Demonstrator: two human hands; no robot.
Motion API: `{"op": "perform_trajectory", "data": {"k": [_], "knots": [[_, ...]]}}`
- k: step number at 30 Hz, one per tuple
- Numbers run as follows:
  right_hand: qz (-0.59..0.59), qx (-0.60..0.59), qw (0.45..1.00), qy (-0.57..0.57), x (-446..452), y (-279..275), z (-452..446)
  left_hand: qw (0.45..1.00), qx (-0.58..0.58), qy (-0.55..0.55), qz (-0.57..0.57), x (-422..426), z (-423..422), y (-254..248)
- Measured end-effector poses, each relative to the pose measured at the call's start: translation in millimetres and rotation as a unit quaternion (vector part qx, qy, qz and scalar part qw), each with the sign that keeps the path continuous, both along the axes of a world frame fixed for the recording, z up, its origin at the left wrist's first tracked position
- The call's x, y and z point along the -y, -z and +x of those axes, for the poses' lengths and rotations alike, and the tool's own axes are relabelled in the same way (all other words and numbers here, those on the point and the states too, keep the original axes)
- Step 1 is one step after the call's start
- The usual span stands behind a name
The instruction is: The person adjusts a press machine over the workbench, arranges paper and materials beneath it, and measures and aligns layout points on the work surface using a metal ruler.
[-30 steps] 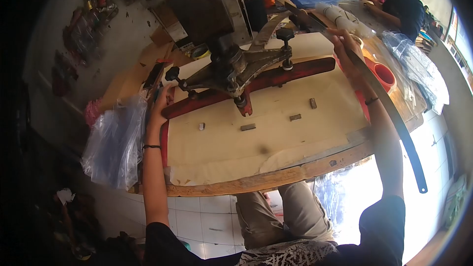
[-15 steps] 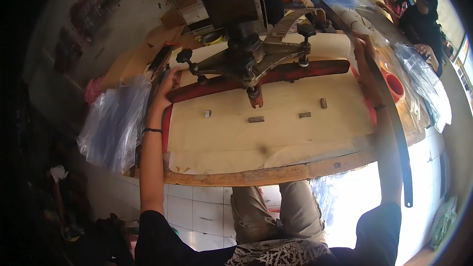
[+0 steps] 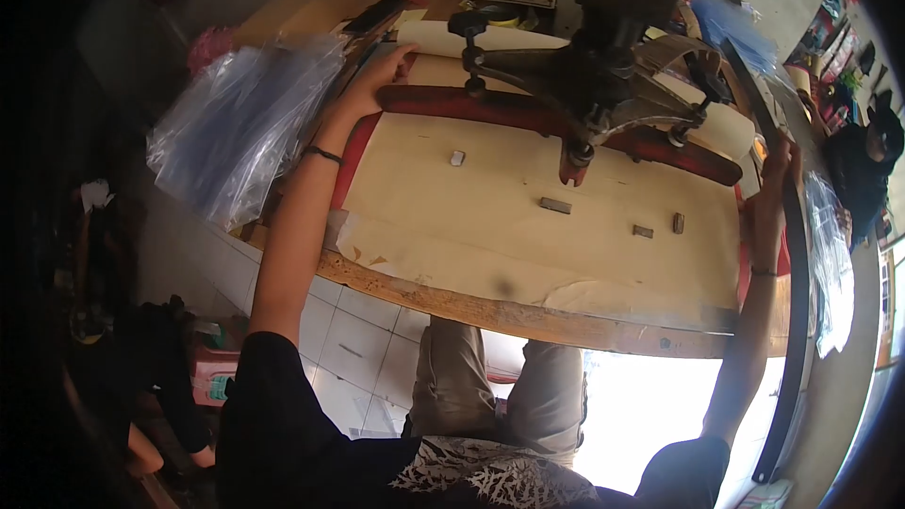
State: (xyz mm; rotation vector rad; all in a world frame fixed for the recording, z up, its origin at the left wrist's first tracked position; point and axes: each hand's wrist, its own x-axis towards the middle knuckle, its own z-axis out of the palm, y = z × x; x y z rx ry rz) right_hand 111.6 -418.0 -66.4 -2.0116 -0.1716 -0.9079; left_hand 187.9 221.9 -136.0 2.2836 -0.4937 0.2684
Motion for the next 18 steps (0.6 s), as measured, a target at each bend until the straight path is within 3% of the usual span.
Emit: {"op": "perform_trajectory", "data": {"k": [2,4,7,13,18], "knots": [[0.089,0.053,0.993,-0.058,12,6,17,1.0,0.001,-0.016,0.01,1,-5,-5],[-0.001,-0.044,0.999,-0.013,17,12,13,0.989,0.075,-0.022,0.124,19,-33,-27],[-0.065,-0.046,0.997,0.0,-25,-3,-13,0.993,0.043,-0.009,0.107,13,-20,-19],[0.105,0.039,0.993,-0.041,21,-4,19,0.99,0.085,-0.004,0.109,8,-23,-15],[0.016,-0.043,0.998,-0.031,-11,-3,-2,0.995,0.052,0.0,0.088,11,-22,-18]]}}
